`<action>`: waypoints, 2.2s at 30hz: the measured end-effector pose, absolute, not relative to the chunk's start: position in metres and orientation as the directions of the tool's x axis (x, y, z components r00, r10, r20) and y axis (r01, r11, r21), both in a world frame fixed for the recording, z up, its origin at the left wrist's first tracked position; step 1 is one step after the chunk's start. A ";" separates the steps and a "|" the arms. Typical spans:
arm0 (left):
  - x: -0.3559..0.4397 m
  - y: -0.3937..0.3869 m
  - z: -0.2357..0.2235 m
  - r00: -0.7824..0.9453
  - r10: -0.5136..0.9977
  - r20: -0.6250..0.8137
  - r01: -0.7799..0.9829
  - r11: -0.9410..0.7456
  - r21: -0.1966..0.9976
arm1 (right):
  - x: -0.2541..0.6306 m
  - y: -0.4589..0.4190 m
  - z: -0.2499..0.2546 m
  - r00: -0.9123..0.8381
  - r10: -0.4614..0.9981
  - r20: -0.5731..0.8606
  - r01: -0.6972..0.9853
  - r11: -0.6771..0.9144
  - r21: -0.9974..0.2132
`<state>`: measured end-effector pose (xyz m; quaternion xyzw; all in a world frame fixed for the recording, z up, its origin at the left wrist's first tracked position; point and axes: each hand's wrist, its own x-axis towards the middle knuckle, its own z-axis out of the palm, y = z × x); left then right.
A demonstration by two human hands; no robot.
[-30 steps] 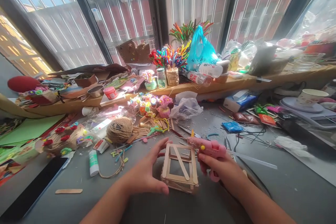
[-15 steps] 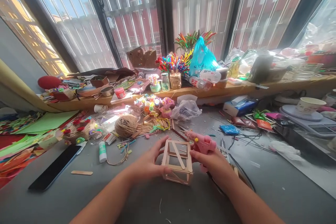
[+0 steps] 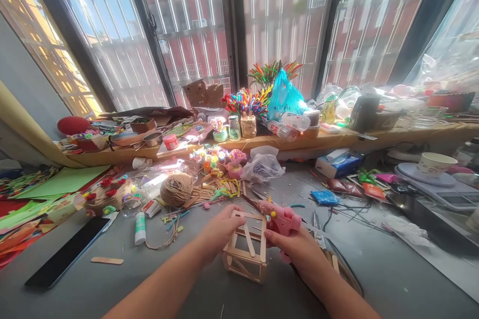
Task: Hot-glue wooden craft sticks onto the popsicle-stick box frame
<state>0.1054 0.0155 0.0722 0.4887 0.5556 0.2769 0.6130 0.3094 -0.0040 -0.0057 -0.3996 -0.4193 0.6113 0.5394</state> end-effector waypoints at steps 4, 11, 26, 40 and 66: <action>0.106 0.016 0.073 0.232 0.876 -0.423 0.202 0.382 0.902 | 0.310 -0.003 -0.007 -0.089 0.995 -0.045 -0.299 -0.069 -0.952; 0.107 0.017 0.072 0.229 0.877 -0.423 0.178 0.390 0.904 | 0.308 -0.001 -0.012 -0.122 0.993 -0.008 -0.344 -0.050 -0.938; 0.112 0.021 0.073 0.153 0.896 -0.417 0.207 0.384 0.900 | 0.308 -0.004 -0.003 -0.104 0.995 -0.005 -0.335 -0.040 -0.941; 0.102 0.017 0.069 0.211 0.900 -0.382 0.066 0.377 0.924 | 0.316 -0.005 0.005 0.017 0.996 -0.092 -0.255 -0.085 -0.963; 0.090 -0.002 0.102 0.820 0.555 0.143 0.398 -0.731 0.554 | 0.311 -0.010 0.008 -0.049 0.994 -0.097 -0.383 -0.108 -0.917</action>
